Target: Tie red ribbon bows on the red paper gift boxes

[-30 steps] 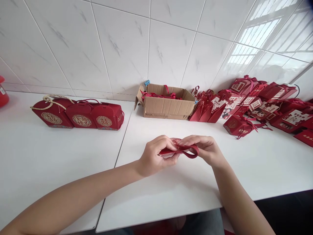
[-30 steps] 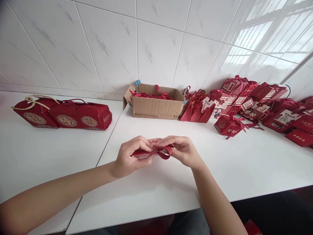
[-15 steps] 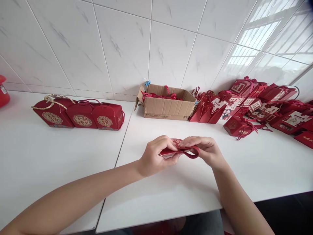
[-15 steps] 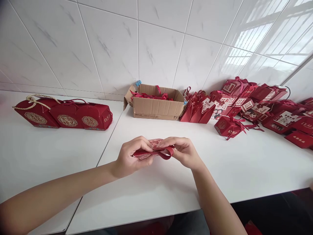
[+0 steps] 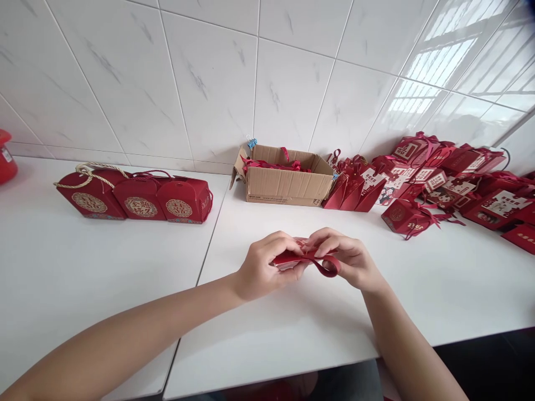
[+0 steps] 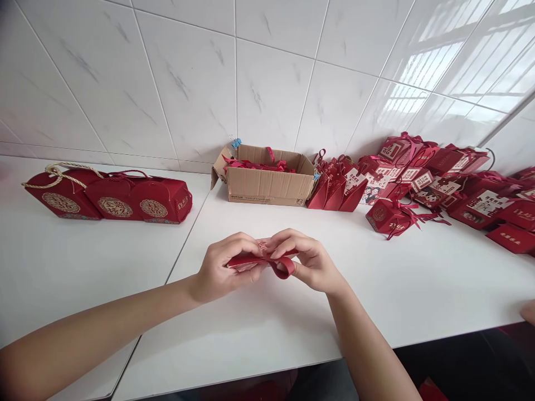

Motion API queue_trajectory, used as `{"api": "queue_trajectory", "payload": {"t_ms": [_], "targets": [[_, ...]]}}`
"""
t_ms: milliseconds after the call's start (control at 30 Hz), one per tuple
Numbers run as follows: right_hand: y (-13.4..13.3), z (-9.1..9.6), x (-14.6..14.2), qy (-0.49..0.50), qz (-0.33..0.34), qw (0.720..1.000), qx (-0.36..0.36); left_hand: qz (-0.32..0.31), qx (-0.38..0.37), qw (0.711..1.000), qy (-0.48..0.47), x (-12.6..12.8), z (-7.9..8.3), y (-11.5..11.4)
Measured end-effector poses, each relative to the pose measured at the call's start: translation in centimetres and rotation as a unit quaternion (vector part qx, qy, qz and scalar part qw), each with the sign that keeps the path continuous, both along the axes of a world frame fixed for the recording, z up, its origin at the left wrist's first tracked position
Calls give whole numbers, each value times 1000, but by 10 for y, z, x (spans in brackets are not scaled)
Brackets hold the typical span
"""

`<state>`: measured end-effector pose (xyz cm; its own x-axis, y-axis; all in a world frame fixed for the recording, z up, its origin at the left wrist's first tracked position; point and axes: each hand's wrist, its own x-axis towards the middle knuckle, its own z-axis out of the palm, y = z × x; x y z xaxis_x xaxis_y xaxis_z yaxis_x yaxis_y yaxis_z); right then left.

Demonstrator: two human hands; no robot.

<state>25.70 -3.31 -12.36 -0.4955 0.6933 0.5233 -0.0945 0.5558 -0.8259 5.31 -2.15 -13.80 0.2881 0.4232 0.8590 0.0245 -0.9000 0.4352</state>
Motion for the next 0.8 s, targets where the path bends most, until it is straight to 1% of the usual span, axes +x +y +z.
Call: {"api": "queue_trajectory", "payload": {"t_ms": [133, 233, 533, 800], "targets": [[-3, 1, -2, -37, -32, 999, -21, -3, 2, 1000, 8, -1, 0, 0], [-3, 1, -3, -50, -38, 998, 0, 4, 12, 1000, 16, -1, 2, 0], [-2, -1, -3, -47, -43, 998, 21, -1, 19, 1000, 12, -1, 0, 1], [0, -7, -4, -21, -45, 999, 14, -7, 19, 1000, 12, -2, 2, 2]]}}
